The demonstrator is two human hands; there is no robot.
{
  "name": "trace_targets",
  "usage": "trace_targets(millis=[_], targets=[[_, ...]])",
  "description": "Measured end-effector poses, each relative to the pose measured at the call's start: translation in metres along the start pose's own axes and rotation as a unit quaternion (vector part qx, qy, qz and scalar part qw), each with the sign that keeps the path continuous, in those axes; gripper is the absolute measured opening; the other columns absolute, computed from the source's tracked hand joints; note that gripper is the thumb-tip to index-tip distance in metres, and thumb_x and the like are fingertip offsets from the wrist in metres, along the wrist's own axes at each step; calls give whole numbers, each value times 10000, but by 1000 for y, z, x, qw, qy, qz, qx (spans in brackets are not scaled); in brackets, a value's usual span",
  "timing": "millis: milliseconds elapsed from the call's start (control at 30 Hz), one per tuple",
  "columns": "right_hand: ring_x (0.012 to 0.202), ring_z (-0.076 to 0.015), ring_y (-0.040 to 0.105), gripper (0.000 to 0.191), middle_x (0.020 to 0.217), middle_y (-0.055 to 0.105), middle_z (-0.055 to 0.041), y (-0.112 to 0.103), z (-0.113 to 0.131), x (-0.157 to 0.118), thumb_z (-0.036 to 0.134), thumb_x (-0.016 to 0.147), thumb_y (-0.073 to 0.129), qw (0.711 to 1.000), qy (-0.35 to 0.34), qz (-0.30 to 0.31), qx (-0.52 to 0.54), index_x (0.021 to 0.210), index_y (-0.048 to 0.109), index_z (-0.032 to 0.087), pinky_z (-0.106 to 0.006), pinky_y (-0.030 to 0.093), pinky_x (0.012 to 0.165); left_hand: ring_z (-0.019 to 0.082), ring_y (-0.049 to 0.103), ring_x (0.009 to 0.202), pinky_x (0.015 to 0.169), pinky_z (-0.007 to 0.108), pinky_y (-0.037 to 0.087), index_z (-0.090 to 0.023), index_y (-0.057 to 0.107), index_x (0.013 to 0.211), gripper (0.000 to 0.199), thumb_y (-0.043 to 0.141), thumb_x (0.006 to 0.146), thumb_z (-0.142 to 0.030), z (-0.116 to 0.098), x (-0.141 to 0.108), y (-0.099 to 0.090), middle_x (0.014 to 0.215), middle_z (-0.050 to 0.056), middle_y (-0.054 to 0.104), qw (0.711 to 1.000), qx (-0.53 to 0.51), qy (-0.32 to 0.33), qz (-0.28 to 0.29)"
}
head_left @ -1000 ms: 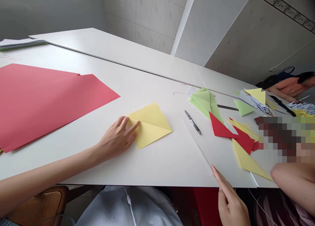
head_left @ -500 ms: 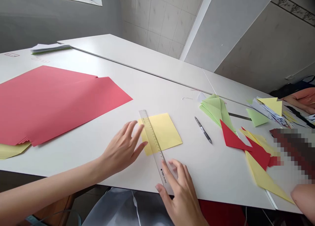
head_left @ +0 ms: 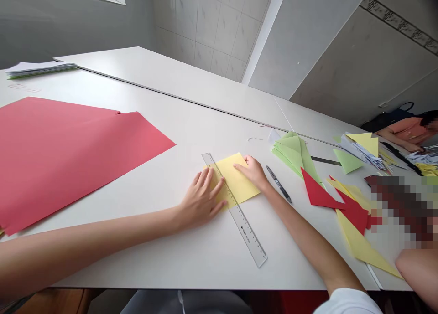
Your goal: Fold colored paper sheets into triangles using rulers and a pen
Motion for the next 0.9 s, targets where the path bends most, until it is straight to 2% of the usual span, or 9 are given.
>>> trace_targets(millis=[100,167,367,500,733,900], targets=[[712,-117,605,265,872,628,-11,0,-6,-2,392,949,552,999,11,-39,-29,1014,601,139,-294,523,672,411,383,1320,1024,569,396,-119,562,1262,575,491,913,-571,2,26,7,1367,235,449,1000,-11,2,-15],[693,-126,594,225,831,620,-9,1,-8,-5,350,964,514,997,3,-65,-42,1009,582,140,-273,486,637,423,365,1330,1023,587,392,-124,582,1225,564,516,897,-578,3,31,8,1396,237,424,1000,-13,0,-22],[637,-196,584,166,728,614,-37,4,-9,-12,279,946,362,992,-42,-107,-49,965,495,182,-257,308,510,460,341,1349,1028,599,392,-107,556,1252,545,521,906,-527,6,4,-2,1435,266,377,1000,0,-4,-14],[583,-200,563,167,680,592,-29,2,-8,-14,283,947,333,990,-66,-111,-46,959,472,192,-263,290,496,452,341,1358,1039,594,390,-86,494,1314,600,482,923,-541,9,-9,-8,1439,287,370,1000,17,5,1],[551,-184,544,152,664,573,-12,0,-7,-3,292,960,355,987,-111,-104,-50,971,470,194,-261,282,486,428,379,1343,1062,544,387,24,337,1404,818,414,925,-633,11,-6,-9,1419,307,401,999,29,23,7],[521,-169,517,153,632,544,-1,-1,-4,-2,285,972,350,984,-123,-117,-59,958,471,193,-258,264,476,441,418,1303,1034,528,417,24,421,1336,736,425,935,-592,7,-6,-13,1372,301,451,999,29,28,6]])
Point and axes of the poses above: each hand's wrist, its own x-axis towards the middle knuckle, its own y-axis out of the palm, z = x × y, the point moved 6 cm from there along x, towards the middle knuckle
